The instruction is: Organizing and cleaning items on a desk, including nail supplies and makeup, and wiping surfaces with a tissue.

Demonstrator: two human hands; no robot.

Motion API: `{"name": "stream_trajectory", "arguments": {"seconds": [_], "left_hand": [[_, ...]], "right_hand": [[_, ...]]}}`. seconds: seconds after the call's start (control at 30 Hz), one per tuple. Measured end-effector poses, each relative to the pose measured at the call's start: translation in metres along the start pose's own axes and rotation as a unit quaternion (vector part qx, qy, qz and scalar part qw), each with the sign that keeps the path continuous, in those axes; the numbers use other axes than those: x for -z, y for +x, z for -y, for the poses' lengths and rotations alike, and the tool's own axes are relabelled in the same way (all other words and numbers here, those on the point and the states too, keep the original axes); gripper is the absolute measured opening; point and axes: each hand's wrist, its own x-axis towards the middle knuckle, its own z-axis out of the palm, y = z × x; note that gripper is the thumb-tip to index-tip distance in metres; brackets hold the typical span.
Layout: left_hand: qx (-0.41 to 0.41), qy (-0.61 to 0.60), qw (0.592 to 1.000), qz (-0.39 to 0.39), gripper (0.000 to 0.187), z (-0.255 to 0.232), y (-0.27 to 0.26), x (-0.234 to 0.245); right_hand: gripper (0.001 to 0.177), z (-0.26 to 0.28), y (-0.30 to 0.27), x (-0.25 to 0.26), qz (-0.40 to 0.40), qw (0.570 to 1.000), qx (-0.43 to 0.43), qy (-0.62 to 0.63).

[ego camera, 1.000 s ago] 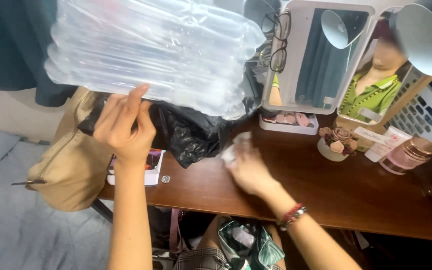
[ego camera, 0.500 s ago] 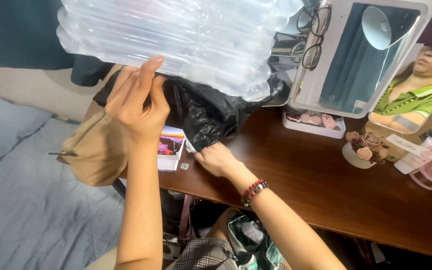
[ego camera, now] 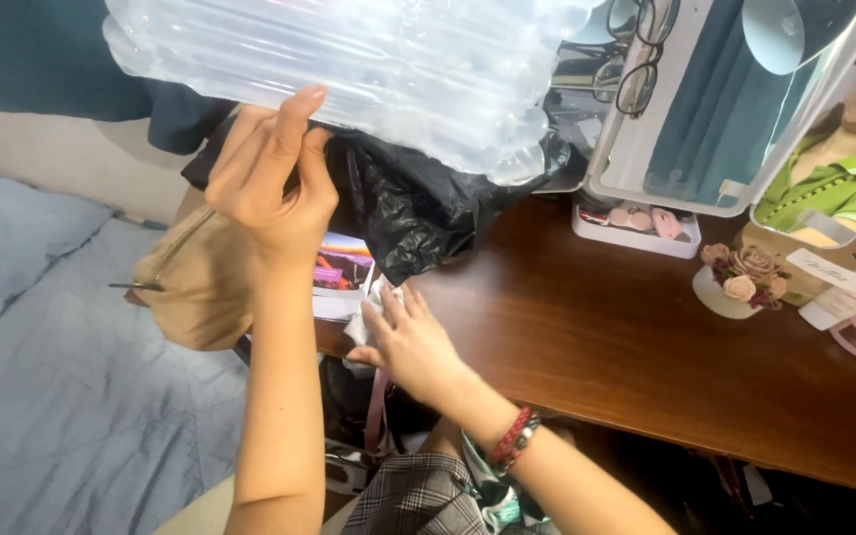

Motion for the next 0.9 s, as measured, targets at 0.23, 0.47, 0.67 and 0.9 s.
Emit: {"name": "stream_trajectory", "arguments": {"seconds": [0.23,0.47,0.67,0.9], "left_hand": [[-0.003,0.002,1.0,0.003,0.028,0.001,0.0,0.001],[-0.001,-0.001,1.0,-0.002,0.029,-0.003,0.0,0.0],[-0.008,-0.008,1.0,-0.01,0.028,0.001,0.002,0.002],[-0.018,-0.009,1.0,-0.015,0.023,0.001,0.008,-0.001]], "right_hand": [[0.058,0.035,-0.024,-0.014,-0.132,0.983,-0.008,-0.131],[0.036,0.025,-0.059,0.001,-0.196,0.977,0.063,0.058],[0.014,-0.043,-0.019,0.036,-0.223,0.94,-0.193,0.17],[0.034,-0.122,0.062,-0.036,-0.081,0.99,-0.045,0.105]]}}
